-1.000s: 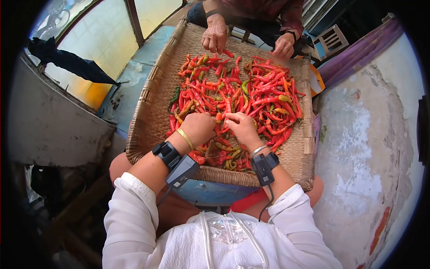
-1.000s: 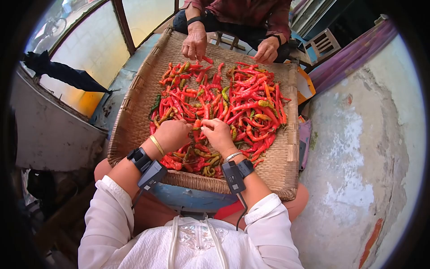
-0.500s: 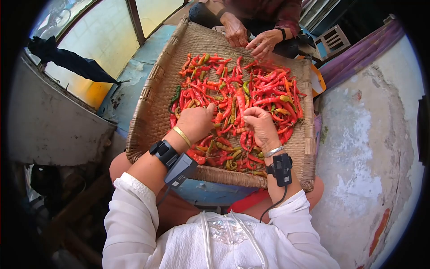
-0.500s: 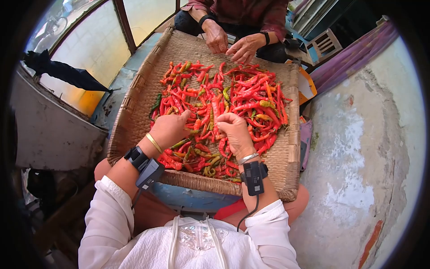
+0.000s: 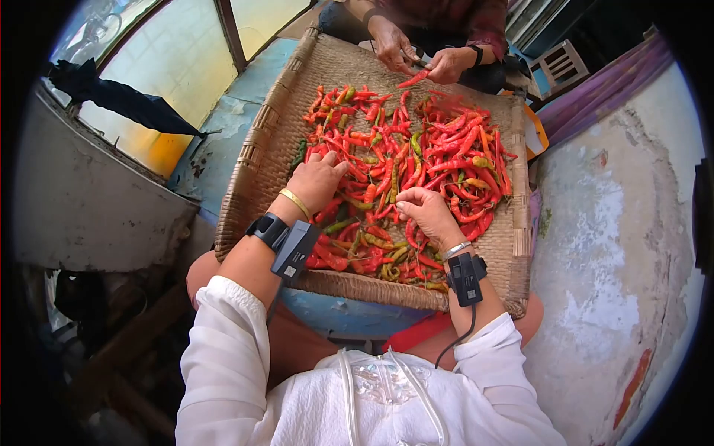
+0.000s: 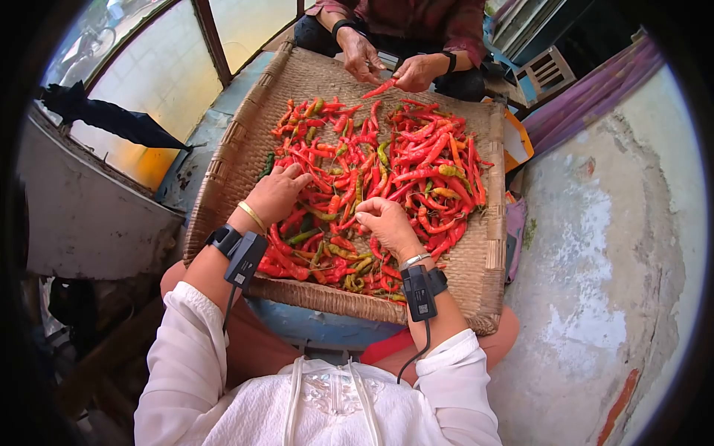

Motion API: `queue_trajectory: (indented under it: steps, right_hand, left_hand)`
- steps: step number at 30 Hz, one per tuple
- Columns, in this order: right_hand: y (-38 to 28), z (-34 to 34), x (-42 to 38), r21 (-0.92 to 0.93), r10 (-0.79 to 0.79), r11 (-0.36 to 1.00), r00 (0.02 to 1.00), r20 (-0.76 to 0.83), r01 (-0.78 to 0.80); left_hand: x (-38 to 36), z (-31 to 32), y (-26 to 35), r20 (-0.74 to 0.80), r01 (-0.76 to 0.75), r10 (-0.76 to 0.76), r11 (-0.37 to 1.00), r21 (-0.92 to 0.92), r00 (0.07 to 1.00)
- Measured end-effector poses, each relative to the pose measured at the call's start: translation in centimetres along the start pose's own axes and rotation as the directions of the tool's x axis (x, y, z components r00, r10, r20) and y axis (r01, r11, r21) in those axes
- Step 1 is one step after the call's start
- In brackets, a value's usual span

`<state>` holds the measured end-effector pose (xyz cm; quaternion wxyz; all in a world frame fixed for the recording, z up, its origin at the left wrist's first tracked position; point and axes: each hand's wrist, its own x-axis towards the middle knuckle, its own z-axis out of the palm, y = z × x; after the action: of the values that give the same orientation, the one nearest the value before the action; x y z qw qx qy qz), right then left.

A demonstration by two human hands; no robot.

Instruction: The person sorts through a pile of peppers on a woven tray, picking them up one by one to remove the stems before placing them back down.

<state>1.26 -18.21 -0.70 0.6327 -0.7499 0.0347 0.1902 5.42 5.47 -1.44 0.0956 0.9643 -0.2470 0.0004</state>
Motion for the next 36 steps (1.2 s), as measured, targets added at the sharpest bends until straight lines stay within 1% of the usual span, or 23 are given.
queue_trajectory:
  steps: [1,2,4,5,7,11,13,14,16,17,18,19,20,21,22,23,24,25,27,29,32,34,36]
  right_hand:
    - [-0.2,0.4,-0.2,-0.027,0.023,0.999,1.0,0.009,-0.023]
    - [-0.4,0.6,-0.3,-0.056,0.048,0.997,0.999,0.019,-0.047]
    - [-0.4,0.8,-0.3,-0.046,0.055,0.997,0.998,0.018,-0.055]
    - [-0.3,0.9,-0.2,-0.027,0.062,0.998,0.998,0.016,-0.062]
    - [0.2,0.8,-0.1,-0.011,0.073,0.997,0.997,0.013,-0.073]
    - [0.0,0.8,-0.2,0.01,0.101,0.995,0.995,-0.016,-0.101]
    - [-0.1,0.8,-0.2,0.007,0.098,0.995,0.995,-0.009,-0.098]
    - [-0.2,0.8,-0.3,0.007,0.096,0.995,0.995,-0.003,-0.096]
    - [-0.5,0.8,-0.4,0.008,0.055,0.998,0.998,0.009,-0.055]
    - [-0.6,0.9,-0.5,0.007,0.014,1.0,1.0,0.02,-0.014]
    - [-0.8,0.9,-0.7,0.011,0.014,1.0,1.0,0.017,-0.014]
    - [-1.1,1.1,-0.8,0.001,-0.046,0.999,0.999,0.019,0.046]
    - [-1.2,1.2,-0.9,-0.008,-0.105,0.994,0.994,0.021,0.105]
    - [-1.1,1.2,-0.8,-0.003,-0.104,0.995,0.994,0.018,0.104]
    - [-1.1,1.3,-0.8,-0.043,-0.151,0.987,0.988,0.041,0.153]
    - [-1.1,1.4,-0.8,-0.082,-0.198,0.976,0.978,0.064,0.203]
    - [-1.8,1.9,-1.2,0.073,-0.189,0.98,0.978,0.087,0.183]
    - [-2.2,1.9,-1.5,0.078,-0.189,0.98,0.979,0.08,0.183]
    - [-2.8,1.8,-1.8,0.128,-0.069,0.991,0.968,0.242,0.039]
    - [-2.3,1.9,-1.7,0.19,-0.106,0.98,0.966,0.237,0.061]
    - [-2.0,1.8,-1.5,0.209,-0.045,0.978,0.953,0.3,-0.02]
    - [-2.5,1.6,-1.7,0.09,0.016,0.995,0.982,0.186,-0.034]
    - [-1.8,0.9,-1.3,0.037,0.018,0.999,0.993,0.116,-0.023]
  left_hand:
    - [0.1,0.1,-0.2,0.074,-0.006,0.01,0.998,-0.056,0.997]
    - [0.1,0.1,-0.3,0.073,-0.003,0.007,0.998,-0.062,0.997]
    - [0.2,-0.1,-0.4,-0.036,-0.113,0.112,0.993,-0.021,0.993]
    - [0.2,0.0,-0.3,-0.041,-0.106,0.105,0.994,-0.026,0.994]
    - [0.4,0.0,-0.3,-0.002,-0.185,0.185,0.982,-0.04,0.983]
    - [0.4,-0.1,0.4,0.04,-0.146,0.148,0.988,-0.058,0.988]
    - [0.5,-1.0,0.9,0.131,-0.179,0.181,0.984,-0.022,0.975]
    - [0.5,-1.3,1.3,0.131,-0.18,0.181,0.984,-0.021,0.975]
    - [0.4,-1.8,2.4,-0.045,-0.143,0.136,0.951,-0.275,0.99]
    - [0.5,-2.0,2.9,-0.043,-0.145,0.139,0.951,-0.274,0.989]
    - [0.6,-2.2,3.5,-0.09,-0.105,0.074,0.904,-0.414,0.993]
    - [0.6,-2.5,3.8,-0.126,-0.072,0.003,0.834,-0.547,0.992]
    - [0.5,-2.9,4.1,-0.074,-0.03,-0.018,0.795,-0.605,0.997]
    - [0.6,-2.6,4.2,-0.07,-0.03,-0.015,0.797,-0.603,0.997]
    - [0.7,-2.1,4.3,0.0,0.029,-0.055,0.527,-0.849,0.998]
    - [0.8,-1.9,4.4,0.08,0.091,-0.068,0.187,-0.978,0.995]
    - [0.6,-3.1,4.6,0.137,0.143,-0.055,0.145,-0.979,0.989]
    - [0.5,-3.3,4.7,0.14,0.146,-0.048,0.149,-0.978,0.989]
    - [0.3,-3.5,4.8,0.256,0.248,-0.057,-0.125,-0.961,0.965]
    - [0.1,-4.1,4.9,0.275,0.27,-0.048,-0.089,-0.959,0.96]
    - [0.1,-3.6,4.8,0.296,0.295,0.006,-0.092,-0.951,0.955]
    - [0.3,-2.9,4.8,0.273,0.276,-0.093,0.027,-0.961,0.958]
    - [0.3,-2.7,4.6,0.272,0.278,-0.114,0.037,-0.96,0.956]
